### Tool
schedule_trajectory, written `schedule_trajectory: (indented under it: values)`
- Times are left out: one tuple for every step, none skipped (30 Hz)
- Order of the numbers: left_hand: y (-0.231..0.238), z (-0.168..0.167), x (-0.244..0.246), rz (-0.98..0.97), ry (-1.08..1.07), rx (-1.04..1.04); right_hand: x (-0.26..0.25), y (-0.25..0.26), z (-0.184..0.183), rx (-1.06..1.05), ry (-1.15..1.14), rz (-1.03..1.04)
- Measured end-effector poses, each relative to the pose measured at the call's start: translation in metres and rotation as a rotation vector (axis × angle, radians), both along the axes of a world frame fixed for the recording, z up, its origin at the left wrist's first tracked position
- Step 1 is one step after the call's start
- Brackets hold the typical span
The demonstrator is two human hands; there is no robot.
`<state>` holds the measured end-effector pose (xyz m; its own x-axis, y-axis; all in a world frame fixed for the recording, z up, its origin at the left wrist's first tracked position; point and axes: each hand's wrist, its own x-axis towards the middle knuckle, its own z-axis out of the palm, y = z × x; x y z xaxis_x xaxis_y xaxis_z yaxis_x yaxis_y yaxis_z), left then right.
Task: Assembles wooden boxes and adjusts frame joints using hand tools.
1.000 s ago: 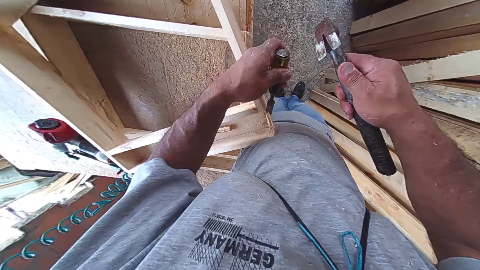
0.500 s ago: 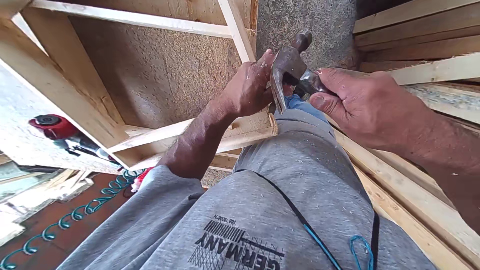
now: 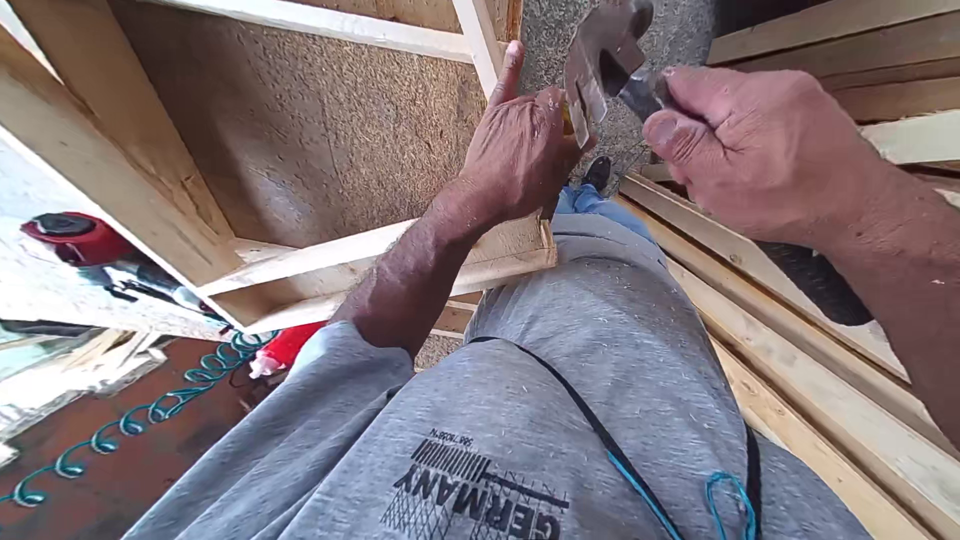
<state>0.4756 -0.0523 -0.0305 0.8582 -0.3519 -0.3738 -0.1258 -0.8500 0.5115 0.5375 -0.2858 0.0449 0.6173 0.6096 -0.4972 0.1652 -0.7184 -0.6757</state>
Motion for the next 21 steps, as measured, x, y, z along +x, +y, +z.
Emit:
schedule_trajectory:
  values:
    - [-0.004, 0.002, 0.002, -0.008, 0.036, 0.066, -0.004, 0.001, -0.005, -0.033, 0.044, 0.045]
    - [-0.007, 0.003, 0.004, -0.008, 0.048, 0.114, -0.003, -0.001, -0.007, -0.049, 0.08, 0.045]
    - [-0.01, 0.004, 0.006, -0.006, 0.053, 0.14, 0.003, -0.003, -0.006, -0.045, 0.115, 0.002]
    - [-0.011, 0.005, 0.007, -0.005, 0.061, 0.153, 0.006, -0.005, -0.005, -0.018, 0.144, -0.073]
    - [-0.011, 0.005, 0.007, -0.002, 0.071, 0.156, 0.007, -0.006, -0.005, 0.024, 0.149, -0.151]
    - [-0.011, 0.005, 0.005, -0.003, 0.083, 0.156, 0.003, -0.007, -0.008, 0.054, 0.154, -0.198]
    - [-0.012, 0.006, 0.003, -0.003, 0.096, 0.159, -0.002, -0.006, -0.014, 0.052, 0.176, -0.192]
    - [-0.013, 0.008, 0.005, -0.001, 0.101, 0.169, -0.006, -0.005, -0.018, 0.021, 0.216, -0.151]
    - [-0.015, 0.01, 0.007, -0.004, 0.106, 0.188, -0.006, -0.006, -0.021, -0.005, 0.247, -0.115]
    - [-0.017, 0.01, 0.009, -0.003, 0.108, 0.208, -0.002, -0.008, -0.019, -0.017, 0.257, -0.112]
    - [-0.019, 0.011, 0.01, -0.001, 0.122, 0.234, 0.002, -0.01, -0.015, -0.009, 0.26, -0.148]
    - [-0.021, 0.01, 0.01, -0.001, 0.144, 0.264, 0.004, -0.011, -0.014, 0.016, 0.253, -0.21]
    - [-0.024, 0.009, 0.01, 0.006, 0.166, 0.287, 0.003, -0.011, -0.016, 0.045, 0.241, -0.256]
    - [-0.027, 0.009, 0.008, 0.013, 0.194, 0.308, -0.002, -0.01, -0.022, 0.042, 0.25, -0.247]
    - [-0.029, 0.009, 0.008, 0.022, 0.208, 0.33, -0.006, -0.008, -0.026, 0.014, 0.287, -0.2]
    - [-0.03, 0.01, 0.01, 0.024, 0.211, 0.357, -0.008, -0.007, -0.029, -0.015, 0.331, -0.164]
    - [-0.031, 0.01, 0.012, 0.019, 0.204, 0.372, -0.007, -0.008, -0.029, -0.032, 0.355, -0.163]
    - [-0.033, 0.01, 0.012, 0.017, 0.212, 0.376, -0.006, -0.01, -0.027, -0.032, 0.358, -0.188]
    - [-0.033, 0.01, 0.012, 0.017, 0.229, 0.382, -0.005, -0.011, -0.026, -0.007, 0.35, -0.235]
    - [-0.034, 0.01, 0.012, 0.018, 0.237, 0.383, -0.007, -0.011, -0.028, 0.022, 0.339, -0.261]
    - [-0.034, 0.009, 0.007, 0.02, 0.244, 0.379, -0.013, -0.01, -0.031, 0.026, 0.352, -0.248]
